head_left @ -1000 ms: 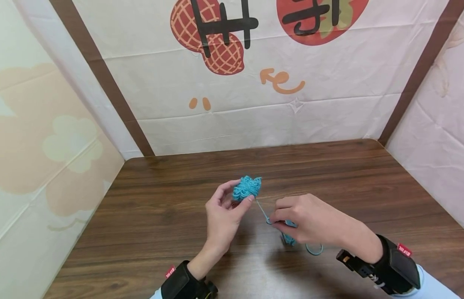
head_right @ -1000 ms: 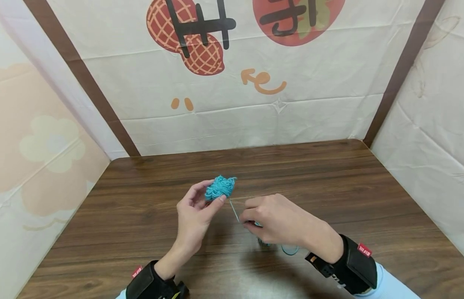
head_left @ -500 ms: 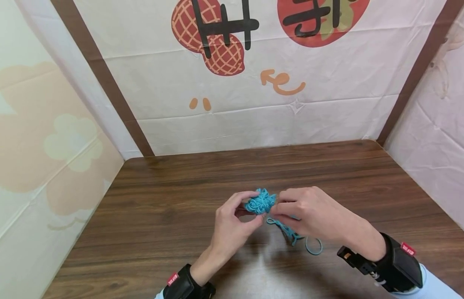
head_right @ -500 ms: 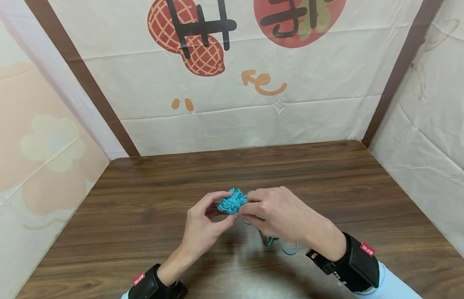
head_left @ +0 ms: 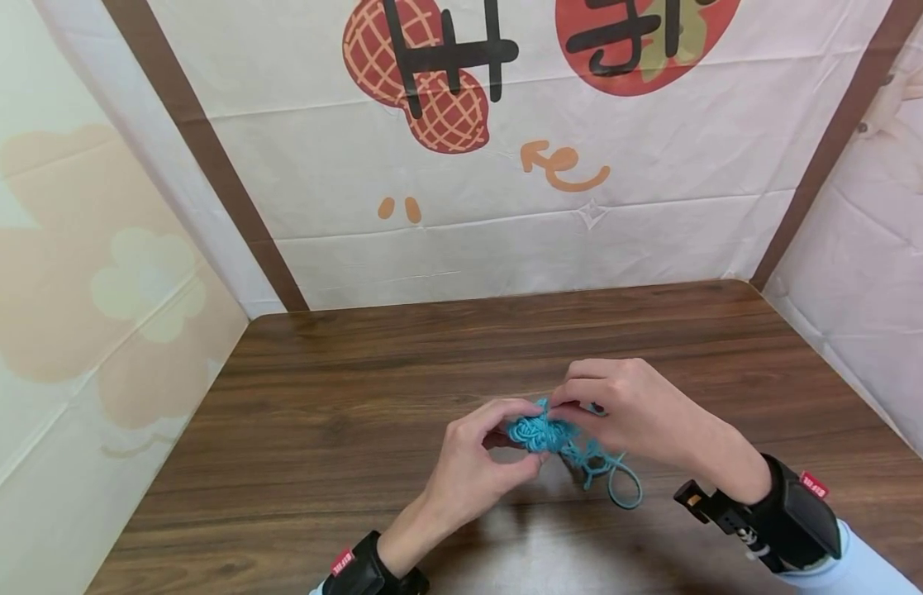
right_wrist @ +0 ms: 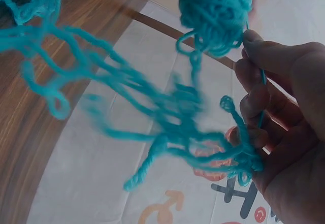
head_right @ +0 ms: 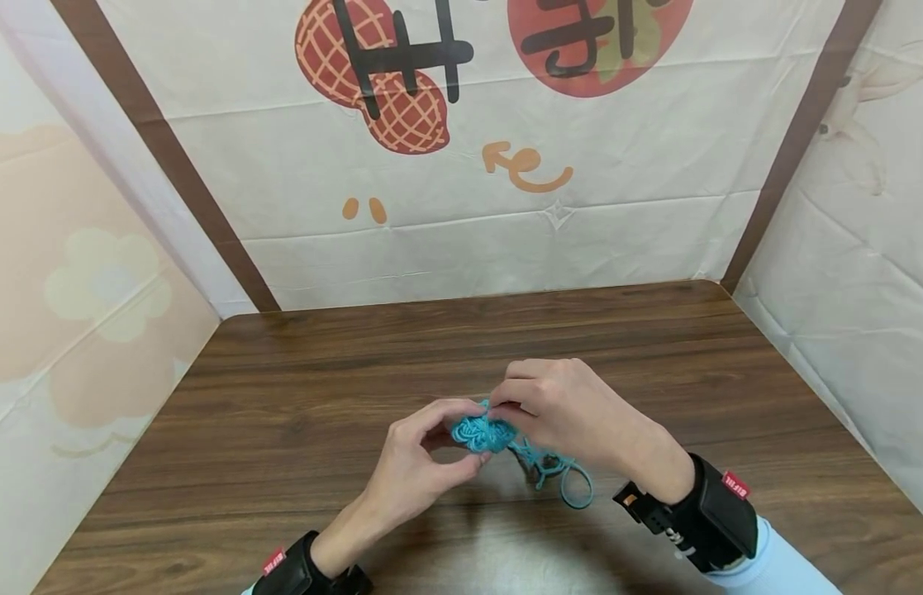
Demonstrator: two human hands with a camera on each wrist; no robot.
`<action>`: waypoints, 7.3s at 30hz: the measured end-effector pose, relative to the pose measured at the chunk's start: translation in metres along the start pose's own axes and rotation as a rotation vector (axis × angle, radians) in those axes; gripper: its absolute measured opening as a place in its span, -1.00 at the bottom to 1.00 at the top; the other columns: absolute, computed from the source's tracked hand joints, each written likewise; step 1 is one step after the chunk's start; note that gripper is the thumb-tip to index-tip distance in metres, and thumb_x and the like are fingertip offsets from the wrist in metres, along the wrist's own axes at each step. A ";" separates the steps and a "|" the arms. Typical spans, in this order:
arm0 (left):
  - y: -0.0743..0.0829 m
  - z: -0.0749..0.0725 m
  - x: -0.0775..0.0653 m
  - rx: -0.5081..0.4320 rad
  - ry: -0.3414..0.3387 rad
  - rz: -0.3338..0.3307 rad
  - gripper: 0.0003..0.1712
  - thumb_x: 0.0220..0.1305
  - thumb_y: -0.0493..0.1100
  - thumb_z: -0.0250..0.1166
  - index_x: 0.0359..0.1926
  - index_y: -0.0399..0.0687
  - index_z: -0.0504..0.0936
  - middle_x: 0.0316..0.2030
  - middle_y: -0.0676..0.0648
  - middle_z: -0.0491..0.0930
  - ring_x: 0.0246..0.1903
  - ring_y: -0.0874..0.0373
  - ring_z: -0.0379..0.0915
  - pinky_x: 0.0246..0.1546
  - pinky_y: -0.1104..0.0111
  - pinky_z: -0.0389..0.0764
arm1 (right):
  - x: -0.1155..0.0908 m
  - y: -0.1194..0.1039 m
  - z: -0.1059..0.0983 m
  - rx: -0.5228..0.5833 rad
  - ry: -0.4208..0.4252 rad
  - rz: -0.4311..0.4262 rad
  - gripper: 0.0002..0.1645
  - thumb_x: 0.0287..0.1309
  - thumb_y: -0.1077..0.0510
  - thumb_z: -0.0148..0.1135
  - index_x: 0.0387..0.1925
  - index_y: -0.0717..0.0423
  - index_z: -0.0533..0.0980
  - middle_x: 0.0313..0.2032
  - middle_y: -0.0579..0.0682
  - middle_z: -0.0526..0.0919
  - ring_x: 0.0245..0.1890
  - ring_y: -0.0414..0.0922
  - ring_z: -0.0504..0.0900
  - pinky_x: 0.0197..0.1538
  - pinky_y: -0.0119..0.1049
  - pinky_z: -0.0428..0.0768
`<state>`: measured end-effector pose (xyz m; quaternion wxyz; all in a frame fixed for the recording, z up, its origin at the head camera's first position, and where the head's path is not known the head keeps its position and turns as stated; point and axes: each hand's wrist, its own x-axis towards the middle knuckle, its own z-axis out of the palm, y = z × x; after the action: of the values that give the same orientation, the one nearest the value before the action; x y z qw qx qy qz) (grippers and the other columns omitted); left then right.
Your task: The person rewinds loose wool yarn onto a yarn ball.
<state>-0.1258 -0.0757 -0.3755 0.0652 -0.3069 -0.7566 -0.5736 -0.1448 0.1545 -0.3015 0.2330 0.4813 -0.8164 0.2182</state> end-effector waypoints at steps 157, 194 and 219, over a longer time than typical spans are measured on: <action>0.016 0.000 -0.012 -0.270 0.023 -0.024 -0.43 0.03 -0.48 0.47 0.09 -0.09 0.60 -0.03 -0.22 0.69 -0.16 0.27 0.68 -0.19 0.19 0.81 | -0.017 0.037 0.017 0.148 0.110 0.188 -0.69 0.04 0.40 0.48 -0.28 -0.08 0.73 -0.36 -0.29 0.72 -0.54 -0.47 0.38 -0.49 -0.63 0.37; -0.003 -0.008 0.007 -0.008 0.081 0.067 -0.42 0.09 -0.43 0.45 0.14 0.04 0.62 0.01 -0.04 0.68 -0.17 0.21 0.70 -0.15 0.35 0.79 | -0.003 -0.022 0.014 0.131 -0.014 0.040 -0.74 0.07 0.33 0.50 -0.22 0.00 0.68 -0.30 -0.21 0.64 -0.45 -0.46 0.51 -0.37 -0.72 0.50; 0.002 -0.005 0.003 -0.070 -0.041 0.044 -0.42 0.02 -0.43 0.47 0.06 0.10 0.61 -0.04 0.01 0.68 -0.15 0.25 0.69 -0.16 0.30 0.80 | -0.007 0.005 0.005 0.159 0.115 0.106 -0.71 0.02 0.41 0.48 -0.26 0.02 0.72 -0.30 -0.18 0.72 -0.43 -0.43 0.55 -0.43 -0.66 0.43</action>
<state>-0.1286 -0.0792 -0.3706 0.0514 -0.3373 -0.7303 -0.5918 -0.1474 0.1587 -0.3108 0.2286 0.4412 -0.8061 0.3214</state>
